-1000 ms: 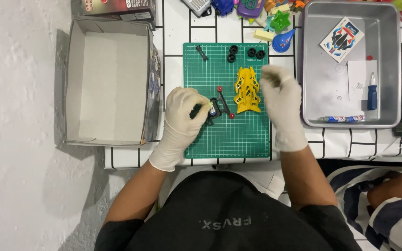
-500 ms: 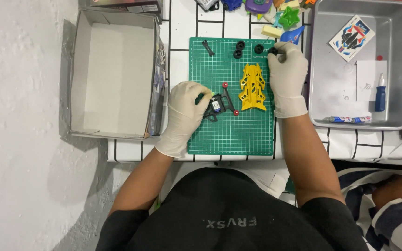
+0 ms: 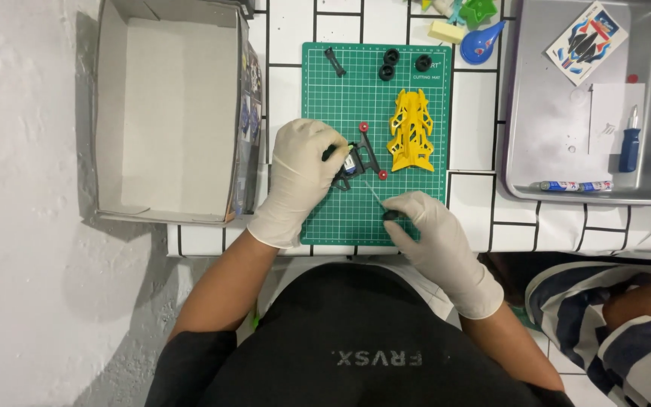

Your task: Assembling a plastic toy car model and placing it into its packaging box.

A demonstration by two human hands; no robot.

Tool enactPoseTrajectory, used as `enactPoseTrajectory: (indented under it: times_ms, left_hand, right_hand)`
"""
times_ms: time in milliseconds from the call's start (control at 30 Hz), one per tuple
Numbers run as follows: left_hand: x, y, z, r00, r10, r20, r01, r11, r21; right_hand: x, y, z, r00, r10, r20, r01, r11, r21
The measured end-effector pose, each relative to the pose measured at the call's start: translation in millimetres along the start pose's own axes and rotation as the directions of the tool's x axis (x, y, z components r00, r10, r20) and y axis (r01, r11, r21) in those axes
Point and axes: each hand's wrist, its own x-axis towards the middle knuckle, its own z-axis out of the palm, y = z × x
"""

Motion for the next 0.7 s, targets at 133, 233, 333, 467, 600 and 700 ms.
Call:
enactPoseTrajectory:
  times_ms: [133,233,333,467,600,700]
  left_hand:
    - [1,-1,3,1.0,0.014,0.011,-0.014,1.0,0.017]
    - [3,-5,7,0.999,0.044,0.026,-0.047,0.992,0.114]
    - [5,-2,5,0.999,0.035,0.036,-0.039,0.995,0.093]
    - [6,-8,10,0.997,0.052,0.058,-0.061,0.986,0.156]
    - [7,-9,11,0.996,0.038,0.08,-0.052,0.98,0.191]
    - [8,-8,11,0.996,0.029,0.085,-0.045,0.981,0.188]
  right_hand:
    - [-1,8,16,0.999,-0.036,-0.04,0.034,0.998,-0.051]
    - [0,11,20,0.998,-0.017,-0.058,0.014,0.998,-0.063]
    - [2,10,22,0.999,-0.021,-0.046,0.015,0.992,-0.126]
    - [3,14,26,0.999,-0.001,-0.052,-0.005,0.993,-0.116]
    - [4,17,28,0.999,0.002,-0.05,-0.009,0.992,-0.127]
    - [6,17,25,1.0,0.003,-0.029,-0.006,0.993,-0.116]
